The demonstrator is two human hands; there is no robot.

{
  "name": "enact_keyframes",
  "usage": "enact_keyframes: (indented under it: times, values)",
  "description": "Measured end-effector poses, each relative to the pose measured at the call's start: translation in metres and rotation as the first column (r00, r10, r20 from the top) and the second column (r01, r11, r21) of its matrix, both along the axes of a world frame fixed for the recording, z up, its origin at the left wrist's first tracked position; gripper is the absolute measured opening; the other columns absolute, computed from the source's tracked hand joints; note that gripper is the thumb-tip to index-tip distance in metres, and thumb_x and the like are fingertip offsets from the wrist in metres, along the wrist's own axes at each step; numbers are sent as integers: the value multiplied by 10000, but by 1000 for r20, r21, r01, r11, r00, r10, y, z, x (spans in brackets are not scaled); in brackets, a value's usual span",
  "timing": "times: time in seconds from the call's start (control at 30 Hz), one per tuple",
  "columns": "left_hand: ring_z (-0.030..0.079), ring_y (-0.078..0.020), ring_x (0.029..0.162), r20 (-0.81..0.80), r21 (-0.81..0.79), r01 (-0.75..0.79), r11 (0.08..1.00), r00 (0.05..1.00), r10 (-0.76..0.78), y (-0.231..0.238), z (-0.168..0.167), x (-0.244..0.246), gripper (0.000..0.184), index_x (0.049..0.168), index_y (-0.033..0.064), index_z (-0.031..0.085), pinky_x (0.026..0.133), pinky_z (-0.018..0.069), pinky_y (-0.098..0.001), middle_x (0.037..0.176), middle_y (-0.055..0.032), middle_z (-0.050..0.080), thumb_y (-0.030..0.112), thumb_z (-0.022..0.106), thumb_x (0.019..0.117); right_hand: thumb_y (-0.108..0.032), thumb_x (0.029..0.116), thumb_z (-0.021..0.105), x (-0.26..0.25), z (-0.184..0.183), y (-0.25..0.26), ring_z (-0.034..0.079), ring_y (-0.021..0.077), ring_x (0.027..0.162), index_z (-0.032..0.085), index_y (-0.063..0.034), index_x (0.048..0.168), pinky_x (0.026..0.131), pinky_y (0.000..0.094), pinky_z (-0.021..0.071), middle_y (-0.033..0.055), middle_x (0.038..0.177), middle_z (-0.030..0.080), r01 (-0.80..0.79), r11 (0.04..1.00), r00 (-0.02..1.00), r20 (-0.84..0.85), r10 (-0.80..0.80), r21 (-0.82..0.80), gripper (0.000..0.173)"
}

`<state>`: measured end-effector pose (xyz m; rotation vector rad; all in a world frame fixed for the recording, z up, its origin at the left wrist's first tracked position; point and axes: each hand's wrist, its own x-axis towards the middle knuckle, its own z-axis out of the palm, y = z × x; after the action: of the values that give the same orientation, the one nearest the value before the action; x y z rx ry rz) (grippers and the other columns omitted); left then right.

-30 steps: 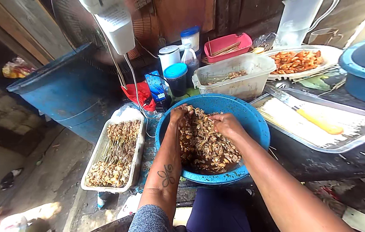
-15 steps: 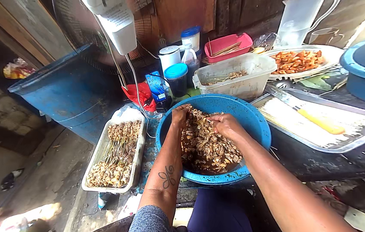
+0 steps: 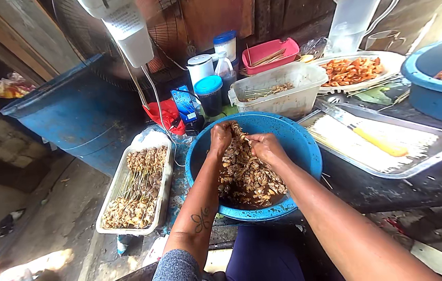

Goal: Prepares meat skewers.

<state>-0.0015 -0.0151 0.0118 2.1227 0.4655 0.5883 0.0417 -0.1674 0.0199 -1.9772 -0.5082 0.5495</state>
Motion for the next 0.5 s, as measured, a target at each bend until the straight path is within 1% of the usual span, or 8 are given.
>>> enact_keyframes:
  times: [0.13, 0.23, 0.27, 0.3, 0.37, 0.4, 0.47, 0.5]
  values:
    - [704, -252, 997, -3, -8, 63, 998, 998, -63, -13, 2, 7, 281, 1165, 4, 735, 934, 543, -471, 1098, -169, 735, -5, 492, 1024, -78, 1075, 495, 3, 0, 4, 647, 302, 884, 699, -51, 1330, 834, 500, 509, 197, 1020, 710, 52, 998, 998, 40, -53, 38, 328]
    - [689, -213, 928, 96, -160, 93, 983, 992, -79, -9, -4, 13, 289, 1264, -36, 648, 841, 580, -396, 1146, -185, 689, -14, 468, 1039, -69, 1077, 477, 4, 1, 2, 660, 324, 956, 701, -65, 1333, 892, 531, 505, 213, 1106, 708, 80, 996, 994, 66, -81, 30, 340]
    - [691, -228, 952, 48, -138, 80, 987, 996, -74, -5, -5, 13, 295, 1295, -38, 601, 840, 587, -398, 1187, -187, 665, -25, 462, 1035, -67, 1077, 466, 4, 2, 0, 667, 345, 1002, 697, -65, 1336, 919, 555, 502, 224, 1152, 703, 93, 996, 994, 63, -93, 12, 347]
    - [696, -267, 1035, -56, -44, 54, 998, 997, -56, -1, -6, 14, 287, 1278, -41, 601, 901, 582, -434, 1226, -195, 666, -33, 474, 1021, -71, 1076, 463, 5, 2, -4, 671, 367, 1056, 696, -67, 1339, 949, 581, 499, 231, 1197, 699, 108, 994, 993, 58, -107, -7, 352]
    - [646, -355, 1192, -345, 178, 65, 982, 939, 1, 3, -14, 14, 271, 1233, 9, 687, 1018, 510, -551, 1261, -209, 676, 19, 544, 1004, -68, 1071, 463, 7, 0, -10, 669, 368, 1032, 698, -64, 1334, 931, 584, 501, 232, 1167, 700, 134, 991, 990, 47, -133, -3, 353]
    - [610, -399, 1234, -466, 236, 88, 968, 884, 33, 4, -22, 15, 265, 1223, 52, 710, 1021, 495, -601, 1283, -225, 658, 55, 587, 988, -61, 1066, 462, 8, -1, -11, 663, 358, 1018, 695, -63, 1337, 922, 572, 501, 228, 1156, 698, 135, 991, 990, 32, -135, 4, 357]
    - [525, -466, 1301, -594, 254, 98, 962, 801, 75, 7, -32, 19, 273, 1232, 62, 704, 1027, 469, -638, 1373, -274, 566, 86, 633, 970, -66, 1072, 469, 8, -1, -10, 664, 341, 1001, 693, -62, 1338, 916, 554, 508, 221, 1163, 696, 126, 992, 992, 20, -126, 5, 348]
    - [519, -463, 1308, -603, 235, 78, 969, 794, 82, 9, -32, 19, 259, 1226, 47, 698, 1036, 463, -632, 1388, -279, 550, 94, 628, 981, -64, 1074, 470, 7, 0, -10, 660, 339, 982, 694, -54, 1334, 904, 550, 505, 224, 1148, 696, 121, 993, 992, 19, -121, 7, 343]
